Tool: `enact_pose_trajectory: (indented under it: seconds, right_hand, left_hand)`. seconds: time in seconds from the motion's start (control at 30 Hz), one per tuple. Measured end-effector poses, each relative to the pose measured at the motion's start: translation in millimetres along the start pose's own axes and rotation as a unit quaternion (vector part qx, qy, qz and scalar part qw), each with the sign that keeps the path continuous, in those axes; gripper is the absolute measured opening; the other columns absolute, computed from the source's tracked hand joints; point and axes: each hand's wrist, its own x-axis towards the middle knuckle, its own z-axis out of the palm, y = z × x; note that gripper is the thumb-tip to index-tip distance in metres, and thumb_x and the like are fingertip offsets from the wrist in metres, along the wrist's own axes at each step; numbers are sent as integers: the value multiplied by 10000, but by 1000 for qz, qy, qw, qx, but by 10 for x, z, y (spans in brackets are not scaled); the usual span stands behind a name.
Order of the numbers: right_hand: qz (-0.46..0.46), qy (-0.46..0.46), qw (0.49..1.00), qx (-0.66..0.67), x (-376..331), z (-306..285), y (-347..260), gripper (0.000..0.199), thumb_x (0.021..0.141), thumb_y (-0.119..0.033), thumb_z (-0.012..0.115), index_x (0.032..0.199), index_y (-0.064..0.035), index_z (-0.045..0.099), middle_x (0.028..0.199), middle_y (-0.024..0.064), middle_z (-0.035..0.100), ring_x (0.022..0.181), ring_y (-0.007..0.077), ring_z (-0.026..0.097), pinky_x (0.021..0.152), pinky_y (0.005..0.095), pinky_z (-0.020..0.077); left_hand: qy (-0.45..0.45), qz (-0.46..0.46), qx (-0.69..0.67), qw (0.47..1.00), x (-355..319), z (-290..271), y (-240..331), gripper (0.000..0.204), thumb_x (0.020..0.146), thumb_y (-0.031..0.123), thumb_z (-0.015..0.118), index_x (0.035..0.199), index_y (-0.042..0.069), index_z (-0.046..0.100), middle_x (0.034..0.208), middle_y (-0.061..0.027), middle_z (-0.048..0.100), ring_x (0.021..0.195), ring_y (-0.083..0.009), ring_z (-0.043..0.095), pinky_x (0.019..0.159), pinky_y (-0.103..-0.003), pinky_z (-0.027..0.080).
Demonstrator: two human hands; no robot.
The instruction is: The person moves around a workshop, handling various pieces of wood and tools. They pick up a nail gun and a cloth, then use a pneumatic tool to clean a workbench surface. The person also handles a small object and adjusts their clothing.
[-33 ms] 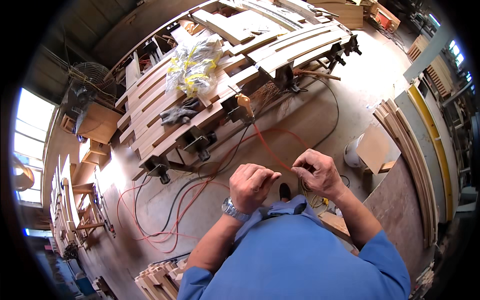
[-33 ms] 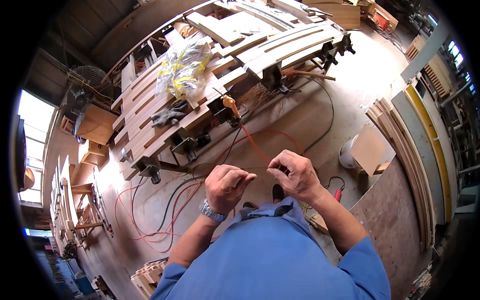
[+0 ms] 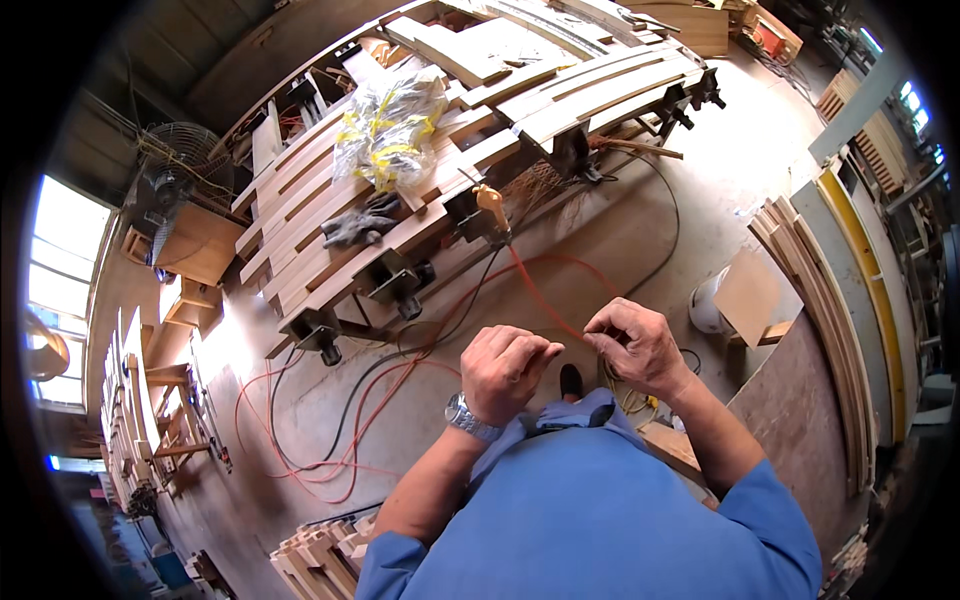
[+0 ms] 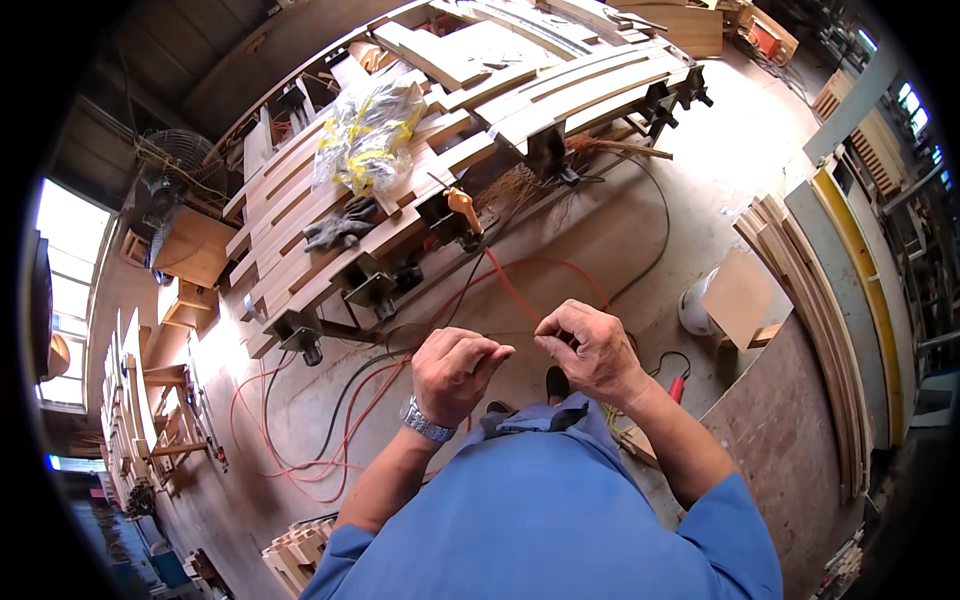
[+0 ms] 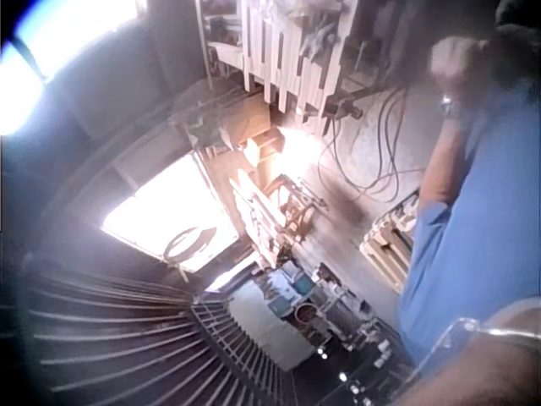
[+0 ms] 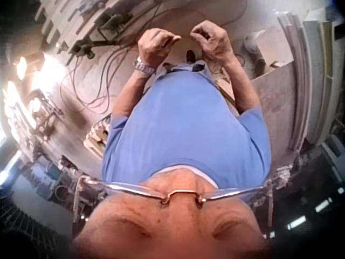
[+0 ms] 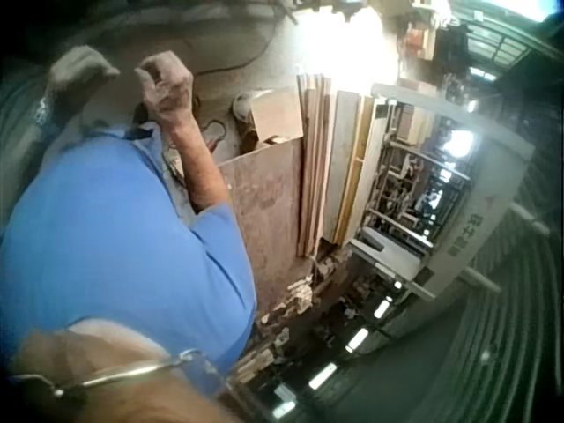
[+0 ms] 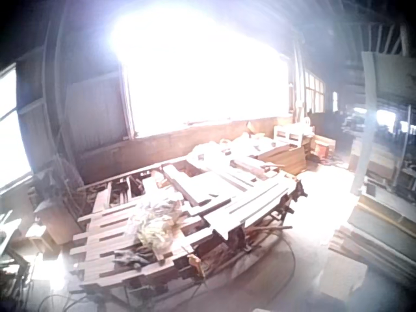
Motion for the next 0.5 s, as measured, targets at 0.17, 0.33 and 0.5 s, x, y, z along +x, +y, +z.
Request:
enact_pose_trajectory:
  seconds: [0.17,0.33,0.5]
  right_hand:
    - [-16,-20,999,33,34,130,0,73,856,-4,732,923,-16,703,856,88,664,692,175,684,630,286,551]
    - [-40,-36,998,16,36,190,-21,88,840,-38,751,924,-34,725,870,83,675,703,202,697,627,297,565]
    - [-136,-28,987,-84,46,251,27,81,815,-78,747,887,-65,712,854,73,664,696,242,685,608,342,565]
  left_hand:
    - [3,-10,4,1000,-42,8,-16,192,780,144,840,786,109,652,744,-20,667,675,-221,643,624,-352,499]
    - [-14,-15,4,1000,-68,47,-40,188,751,120,858,798,112,677,778,-29,679,709,-230,651,638,-351,511]
    - [-38,3,29,999,-67,47,-28,160,759,87,824,796,98,669,777,-39,681,719,-234,660,641,-359,509]
